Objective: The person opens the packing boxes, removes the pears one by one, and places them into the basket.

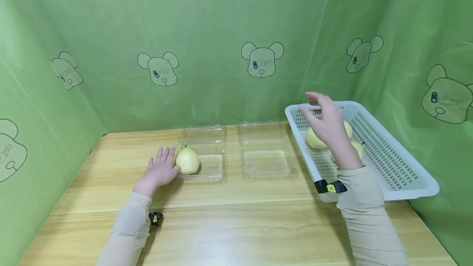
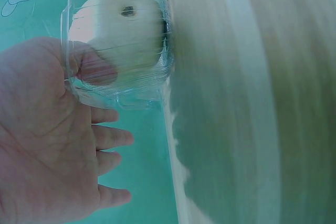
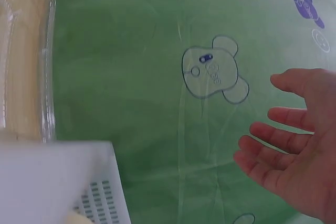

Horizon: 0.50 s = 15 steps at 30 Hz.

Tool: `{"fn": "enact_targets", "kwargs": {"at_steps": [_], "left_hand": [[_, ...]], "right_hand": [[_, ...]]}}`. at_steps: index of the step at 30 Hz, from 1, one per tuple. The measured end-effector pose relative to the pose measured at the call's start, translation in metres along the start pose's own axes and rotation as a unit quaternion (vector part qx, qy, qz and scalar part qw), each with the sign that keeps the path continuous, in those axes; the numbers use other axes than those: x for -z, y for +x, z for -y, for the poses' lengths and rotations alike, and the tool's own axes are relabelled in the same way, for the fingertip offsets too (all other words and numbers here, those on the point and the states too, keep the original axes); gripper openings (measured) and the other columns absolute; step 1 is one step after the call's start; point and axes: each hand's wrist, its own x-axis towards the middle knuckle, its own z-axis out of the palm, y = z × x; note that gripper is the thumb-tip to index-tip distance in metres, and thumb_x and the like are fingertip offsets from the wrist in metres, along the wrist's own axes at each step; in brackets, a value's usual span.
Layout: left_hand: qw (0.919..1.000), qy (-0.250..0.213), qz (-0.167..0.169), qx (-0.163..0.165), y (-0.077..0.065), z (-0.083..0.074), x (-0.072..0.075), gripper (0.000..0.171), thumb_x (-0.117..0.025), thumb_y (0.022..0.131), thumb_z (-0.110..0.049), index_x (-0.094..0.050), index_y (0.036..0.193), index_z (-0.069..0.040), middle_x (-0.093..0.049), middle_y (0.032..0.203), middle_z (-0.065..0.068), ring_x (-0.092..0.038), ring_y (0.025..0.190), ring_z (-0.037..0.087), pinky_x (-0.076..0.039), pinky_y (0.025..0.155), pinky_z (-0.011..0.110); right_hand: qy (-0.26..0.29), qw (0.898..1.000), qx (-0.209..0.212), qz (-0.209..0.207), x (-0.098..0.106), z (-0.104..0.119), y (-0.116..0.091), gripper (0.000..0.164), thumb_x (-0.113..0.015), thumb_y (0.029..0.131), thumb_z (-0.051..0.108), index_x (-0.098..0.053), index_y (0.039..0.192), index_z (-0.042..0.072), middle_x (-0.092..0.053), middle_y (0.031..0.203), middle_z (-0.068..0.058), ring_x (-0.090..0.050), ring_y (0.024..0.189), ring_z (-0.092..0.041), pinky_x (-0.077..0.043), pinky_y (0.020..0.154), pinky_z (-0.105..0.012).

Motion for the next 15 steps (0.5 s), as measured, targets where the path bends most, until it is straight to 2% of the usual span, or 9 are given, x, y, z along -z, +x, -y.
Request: {"fn": "enact_targets", "kwargs": {"at_steps": [5, 10, 15], "left_hand": [[1.0000, -0.003, 0.001, 0.002, 0.001, 0.001, -0.001, 0.074, -0.040, 0.095, -0.033, -0.011, 0.156, -0.001, -0.009, 0.163, 0.022, 0.001, 0.152, 0.040, -0.003, 0.119, 0.066], [1.0000, -0.003, 0.006, 0.001, 0.002, 0.002, -0.002, 0.075, -0.040, 0.096, -0.033, -0.009, 0.156, -0.002, -0.008, 0.163, 0.022, 0.003, 0.152, 0.040, -0.002, 0.119, 0.066], [1.0000, -0.003, 0.006, 0.003, 0.003, 0.003, -0.001, 0.074, -0.040, 0.096, -0.033, -0.009, 0.156, -0.002, -0.008, 0.163, 0.021, 0.003, 0.152, 0.040, -0.002, 0.119, 0.066]], "right_hand": [[0.005, 1.000, 0.014, 0.001, -0.014, 0.008, -0.001, 0.051, -0.059, 0.097, 0.030, -0.050, 0.138, 0.001, -0.057, 0.133, -0.023, -0.055, 0.119, -0.035, -0.051, 0.096, -0.031], [0.021, 0.999, 0.022, 0.019, -0.029, 0.014, -0.002, 0.050, -0.059, 0.097, 0.028, -0.050, 0.138, 0.000, -0.056, 0.132, -0.024, -0.056, 0.118, -0.037, -0.049, 0.098, -0.050], [0.031, 0.998, 0.038, 0.032, -0.041, 0.022, -0.001, 0.050, -0.060, 0.096, 0.026, -0.050, 0.137, 0.000, -0.057, 0.131, -0.024, -0.056, 0.119, -0.037, -0.048, 0.099, -0.054]]}}
